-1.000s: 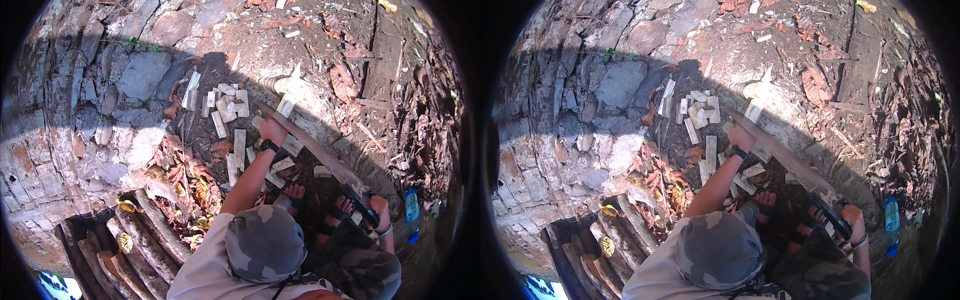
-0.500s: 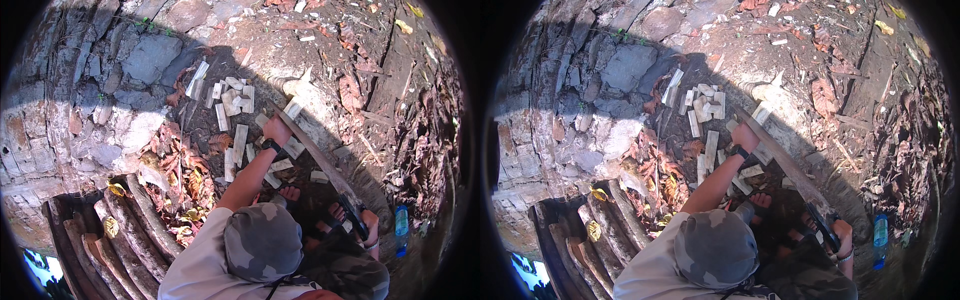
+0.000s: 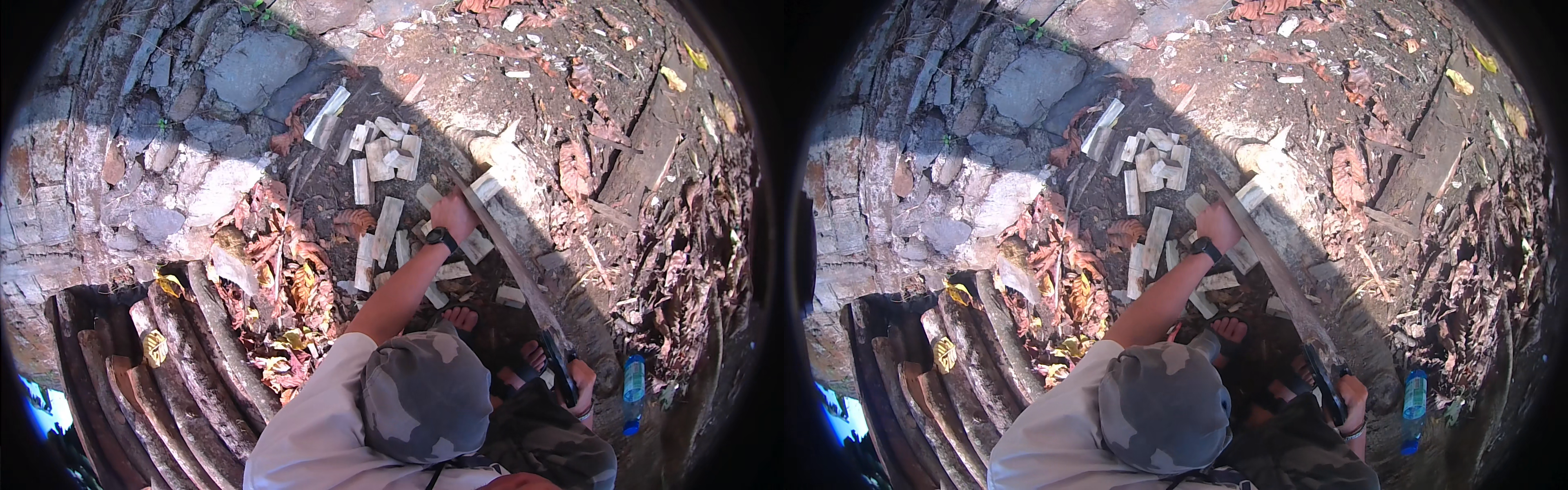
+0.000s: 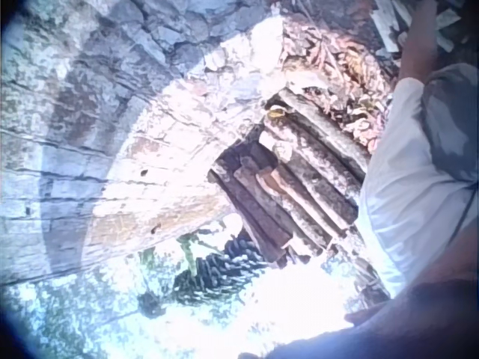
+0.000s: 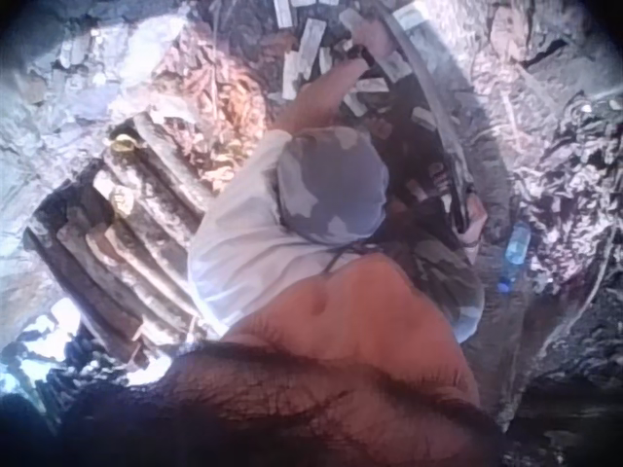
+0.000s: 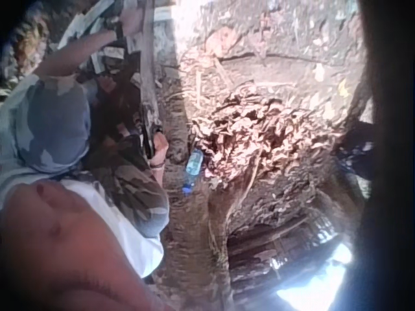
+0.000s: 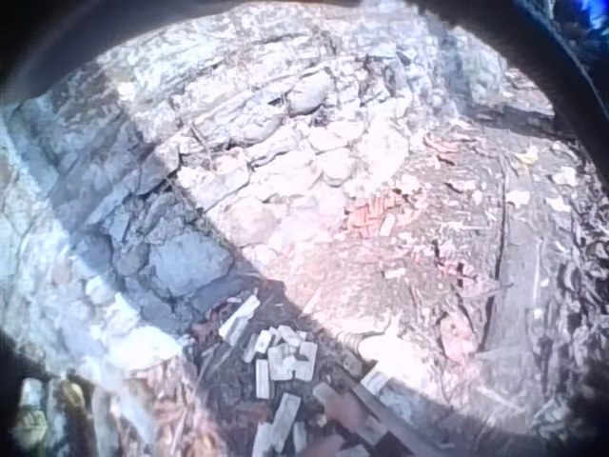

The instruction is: The person sits on the ground and uses a large machete to chop small pieces of light-colored wood into smaller segments. They hold the wood with their left hand and strike it with the machete in their right hand, creating a pile of cut wood pieces on the ground.

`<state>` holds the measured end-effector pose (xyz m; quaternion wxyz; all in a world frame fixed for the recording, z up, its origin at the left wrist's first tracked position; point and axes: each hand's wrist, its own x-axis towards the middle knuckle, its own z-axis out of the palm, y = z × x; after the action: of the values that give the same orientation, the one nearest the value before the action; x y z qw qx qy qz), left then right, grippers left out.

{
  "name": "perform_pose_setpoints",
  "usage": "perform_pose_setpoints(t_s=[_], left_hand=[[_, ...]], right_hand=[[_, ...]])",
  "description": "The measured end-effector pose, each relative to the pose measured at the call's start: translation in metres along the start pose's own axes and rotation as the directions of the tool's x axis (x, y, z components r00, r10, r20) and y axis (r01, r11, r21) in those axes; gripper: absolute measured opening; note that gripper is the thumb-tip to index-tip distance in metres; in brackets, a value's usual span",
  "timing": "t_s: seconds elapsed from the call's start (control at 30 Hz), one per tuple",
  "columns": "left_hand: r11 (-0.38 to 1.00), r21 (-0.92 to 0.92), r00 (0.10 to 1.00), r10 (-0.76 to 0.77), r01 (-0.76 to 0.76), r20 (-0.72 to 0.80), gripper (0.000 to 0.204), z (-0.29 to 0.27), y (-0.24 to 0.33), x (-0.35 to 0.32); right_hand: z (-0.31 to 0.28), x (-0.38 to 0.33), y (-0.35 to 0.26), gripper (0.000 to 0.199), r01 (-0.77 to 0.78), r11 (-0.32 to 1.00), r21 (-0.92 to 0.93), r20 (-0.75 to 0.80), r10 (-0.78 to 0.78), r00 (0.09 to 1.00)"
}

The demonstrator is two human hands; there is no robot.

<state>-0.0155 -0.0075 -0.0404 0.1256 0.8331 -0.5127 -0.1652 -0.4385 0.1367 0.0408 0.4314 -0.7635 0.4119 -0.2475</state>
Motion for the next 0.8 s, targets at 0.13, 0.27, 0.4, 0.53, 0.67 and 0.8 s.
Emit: perform_pose_setpoints(t_s=[0.13, 0.27, 0.4, 0.53, 0.67, 0.8], left_hand=[[0.996, 0.033, 0.996, 0.086, -0.086, -0.007, 0.022, 0.004, -0.005, 0.003], [0.989, 0.069, 0.991, 0.128, -0.129, 0.024, 0.029, 0.003, -0.018, 0.000], [0.997, 0.038, 0.998, 0.061, -0.062, 0.023, 0.041, 0.004, -0.017, 0.001], [0.997, -0.069, 1.000, 0.014, -0.015, -0.027, 0.029, -0.003, 0.002, 0.001], [0.997, -0.020, 0.996, 0.081, -0.081, 0.027, 0.026, -0.002, -0.002, 0.003], [0.995, 0.049, 0.996, 0.087, -0.087, 0.006, 0.023, 0.003, -0.025, -0.002]], right_hand=[[0.032, 0.072, -0.024, 0.022, -0.022, 0.999, 0.048, -0.038, 0.024, 0.999], [0.039, 0.094, -0.034, 0.021, 0.050, 0.999, 0.016, -0.019, -0.050, 0.999], [0.011, 0.016, -0.023, 0.017, -0.021, 1.000, 0.016, -0.007, 0.021, 1.000], [0.011, 0.013, -0.022, 0.015, -0.002, 1.000, -0.031, -0.053, 0.000, 0.999], [0.037, 0.088, -0.027, 0.021, 0.019, 1.000, 0.024, -0.020, -0.019, 1.000], [0.042, 0.086, -0.034, 0.025, 0.049, 0.999, 0.011, 0.015, -0.049, 0.999]])
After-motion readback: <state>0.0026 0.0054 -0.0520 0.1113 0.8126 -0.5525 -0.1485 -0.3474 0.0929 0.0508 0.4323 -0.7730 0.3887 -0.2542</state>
